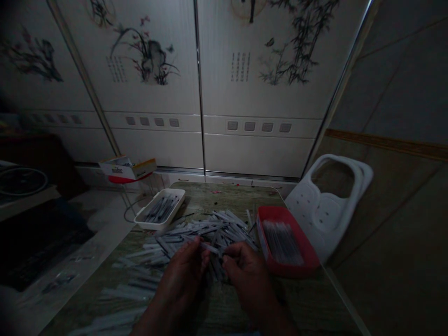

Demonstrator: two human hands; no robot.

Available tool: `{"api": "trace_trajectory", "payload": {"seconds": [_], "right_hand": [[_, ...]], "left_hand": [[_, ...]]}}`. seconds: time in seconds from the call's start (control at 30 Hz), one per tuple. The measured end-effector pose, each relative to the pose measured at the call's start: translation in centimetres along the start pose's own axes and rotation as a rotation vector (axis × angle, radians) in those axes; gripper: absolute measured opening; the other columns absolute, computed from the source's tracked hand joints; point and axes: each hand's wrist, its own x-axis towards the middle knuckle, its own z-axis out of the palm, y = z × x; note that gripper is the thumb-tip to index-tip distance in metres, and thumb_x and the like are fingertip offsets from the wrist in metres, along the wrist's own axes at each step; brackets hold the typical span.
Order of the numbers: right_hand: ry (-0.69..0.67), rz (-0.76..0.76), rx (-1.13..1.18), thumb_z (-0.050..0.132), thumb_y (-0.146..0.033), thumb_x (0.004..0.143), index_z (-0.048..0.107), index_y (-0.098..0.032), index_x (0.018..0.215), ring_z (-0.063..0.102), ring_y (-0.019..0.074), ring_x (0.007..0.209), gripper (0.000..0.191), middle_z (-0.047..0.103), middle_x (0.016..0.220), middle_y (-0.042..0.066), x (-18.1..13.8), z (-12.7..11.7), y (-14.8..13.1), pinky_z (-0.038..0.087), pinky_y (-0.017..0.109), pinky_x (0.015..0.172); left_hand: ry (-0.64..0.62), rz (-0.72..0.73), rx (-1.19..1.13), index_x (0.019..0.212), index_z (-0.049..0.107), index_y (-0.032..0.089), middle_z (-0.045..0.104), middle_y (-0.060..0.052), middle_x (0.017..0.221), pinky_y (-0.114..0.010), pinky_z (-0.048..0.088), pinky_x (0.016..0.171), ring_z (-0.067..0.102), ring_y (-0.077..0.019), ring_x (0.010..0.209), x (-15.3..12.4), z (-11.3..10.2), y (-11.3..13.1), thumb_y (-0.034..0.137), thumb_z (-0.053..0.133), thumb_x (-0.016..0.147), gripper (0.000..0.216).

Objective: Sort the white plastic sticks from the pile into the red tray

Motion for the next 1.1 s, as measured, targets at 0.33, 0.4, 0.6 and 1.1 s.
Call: {"api": "trace_trajectory", "payload": {"seconds": [0.33,0.4,0.6,1.1], "right_hand": [[0.004,-0.022,-0.014,0.065,-0.034,0.084,0.064,-0.021,0.09,0.059,0.0167,0.071,0.015,0.063,0.078,-0.001,-0.3,0.5,0.0,0.045,0.028,0.064],[0.0,-0.019,-0.009,0.065,-0.035,0.084,0.064,-0.021,0.091,0.059,0.0168,0.072,0.016,0.063,0.079,-0.001,-0.4,0.6,-0.1,0.045,0.028,0.064],[0.026,-0.021,-0.035,0.065,-0.037,0.087,0.064,-0.021,0.092,0.059,0.0172,0.07,0.017,0.063,0.08,0.0,-0.3,0.8,0.5,0.046,0.028,0.061],[0.02,-0.022,0.073,0.071,-0.048,0.085,0.064,-0.02,0.091,0.061,0.0167,0.066,0.03,0.065,0.075,0.0,0.0,0.8,1.3,0.049,0.028,0.06]], "left_hand": [[-0.018,0.002,0.012,0.081,0.063,0.016,0.066,-0.003,0.078,-0.022,0.056,0.066,0.065,-0.0118,0.068,-0.2,0.2,-0.3,0.02,0.076,0.085,0.015],[-0.03,0.008,0.017,0.08,0.062,0.017,0.066,-0.003,0.077,-0.022,0.055,0.065,0.065,-0.0124,0.068,-0.2,0.1,-0.3,0.022,0.078,0.083,0.017],[-0.063,0.024,0.046,0.081,0.062,0.016,0.065,-0.003,0.078,-0.022,0.053,0.063,0.063,-0.0117,0.067,-0.2,0.0,-0.6,0.024,0.078,0.084,0.018],[-0.056,0.037,0.062,0.083,0.062,0.016,0.066,-0.001,0.077,-0.022,0.053,0.066,0.064,-0.0121,0.069,-0.6,0.3,-0.5,0.03,0.083,0.079,0.025]]}}
